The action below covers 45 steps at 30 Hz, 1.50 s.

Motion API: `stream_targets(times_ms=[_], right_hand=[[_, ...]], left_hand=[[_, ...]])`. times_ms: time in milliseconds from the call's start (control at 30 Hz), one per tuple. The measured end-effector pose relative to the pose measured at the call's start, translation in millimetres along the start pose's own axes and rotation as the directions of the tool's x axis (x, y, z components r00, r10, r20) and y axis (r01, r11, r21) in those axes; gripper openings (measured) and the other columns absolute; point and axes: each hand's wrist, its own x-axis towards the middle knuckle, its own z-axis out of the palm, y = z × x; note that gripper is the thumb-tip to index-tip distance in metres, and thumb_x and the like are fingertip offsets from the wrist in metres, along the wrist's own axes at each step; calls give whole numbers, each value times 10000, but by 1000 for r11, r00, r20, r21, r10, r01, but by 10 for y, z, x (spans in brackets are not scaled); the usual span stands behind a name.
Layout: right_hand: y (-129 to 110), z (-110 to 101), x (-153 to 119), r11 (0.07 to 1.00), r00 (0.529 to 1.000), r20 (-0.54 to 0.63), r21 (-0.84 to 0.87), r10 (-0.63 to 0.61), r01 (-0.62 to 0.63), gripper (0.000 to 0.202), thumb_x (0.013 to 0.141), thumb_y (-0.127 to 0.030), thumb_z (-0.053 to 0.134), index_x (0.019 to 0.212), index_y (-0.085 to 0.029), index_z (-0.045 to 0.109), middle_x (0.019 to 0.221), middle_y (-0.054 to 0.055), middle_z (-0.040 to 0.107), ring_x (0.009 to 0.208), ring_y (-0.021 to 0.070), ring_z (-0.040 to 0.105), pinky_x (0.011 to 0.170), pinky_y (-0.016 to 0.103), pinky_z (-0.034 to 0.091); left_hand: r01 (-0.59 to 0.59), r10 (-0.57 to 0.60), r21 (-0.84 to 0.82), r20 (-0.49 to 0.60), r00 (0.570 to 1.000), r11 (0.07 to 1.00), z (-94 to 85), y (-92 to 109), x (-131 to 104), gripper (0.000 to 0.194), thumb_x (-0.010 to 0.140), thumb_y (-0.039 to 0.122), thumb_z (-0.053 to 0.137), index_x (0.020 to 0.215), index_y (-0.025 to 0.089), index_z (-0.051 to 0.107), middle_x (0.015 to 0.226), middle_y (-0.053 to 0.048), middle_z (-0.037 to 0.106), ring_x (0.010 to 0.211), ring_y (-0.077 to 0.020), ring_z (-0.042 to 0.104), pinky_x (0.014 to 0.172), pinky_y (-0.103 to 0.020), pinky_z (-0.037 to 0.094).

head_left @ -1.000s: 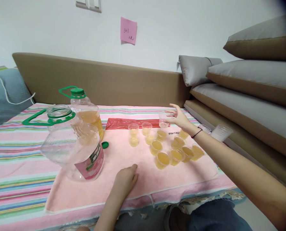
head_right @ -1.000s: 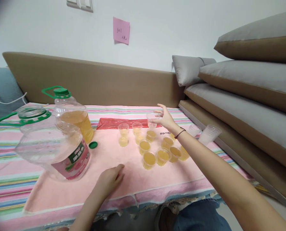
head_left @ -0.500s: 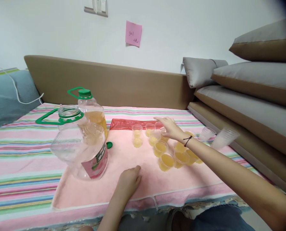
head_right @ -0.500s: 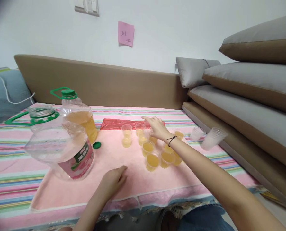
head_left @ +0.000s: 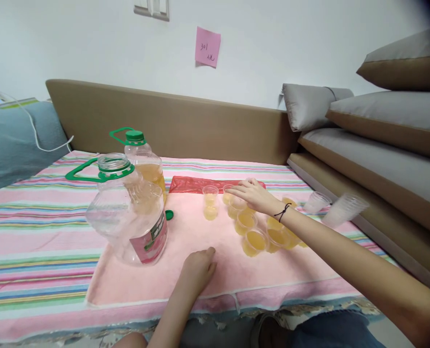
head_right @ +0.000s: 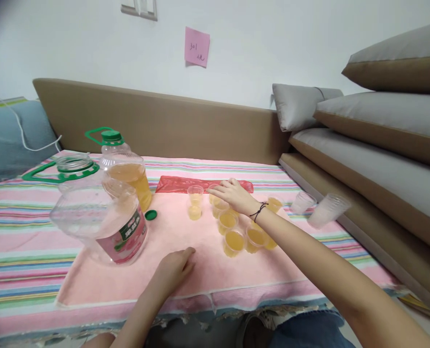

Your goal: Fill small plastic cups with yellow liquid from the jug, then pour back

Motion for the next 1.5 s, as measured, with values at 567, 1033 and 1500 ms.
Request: stream_targets(times_ms=[567, 1033, 1500], right_hand=[[79, -38, -151, 997, 996, 46, -4, -78, 78, 841, 721, 117, 408, 1485, -226, 330, 1306, 42, 651, 1061, 229, 499, 809, 377, 291], [38, -45, -172, 997, 996, 50, -4, -76, 76, 803, 804, 88, 389, 1520, -261, 282, 1316, 36, 647, 1054, 232, 507, 818, 394, 297], [129, -177, -123, 931, 948, -48, 212, 313, -297, 876, 713, -88, 595, 1502, -290, 274, 1256, 88, 637, 1096, 284, 558, 887, 434, 352]], left_hand=[[1, -1, 4, 3, 1000, 1000, 12, 0, 14, 300, 897, 214, 398, 1113, 154, 598, 1016, -129, 733, 966, -265, 688, 785, -337, 467], [2, -2, 1, 3, 1000, 1000, -3, 7, 0, 301, 911, 227, 379, 1124, 163, 582, 1029, -133, 731, 975, -267, 684, 798, -343, 465], [8, -9, -33, -5, 1000, 999, -12, 6, -18, 283, 894, 215, 407, 1077, 159, 616, 1013, -141, 733, 968, -273, 687, 806, -349, 475]])
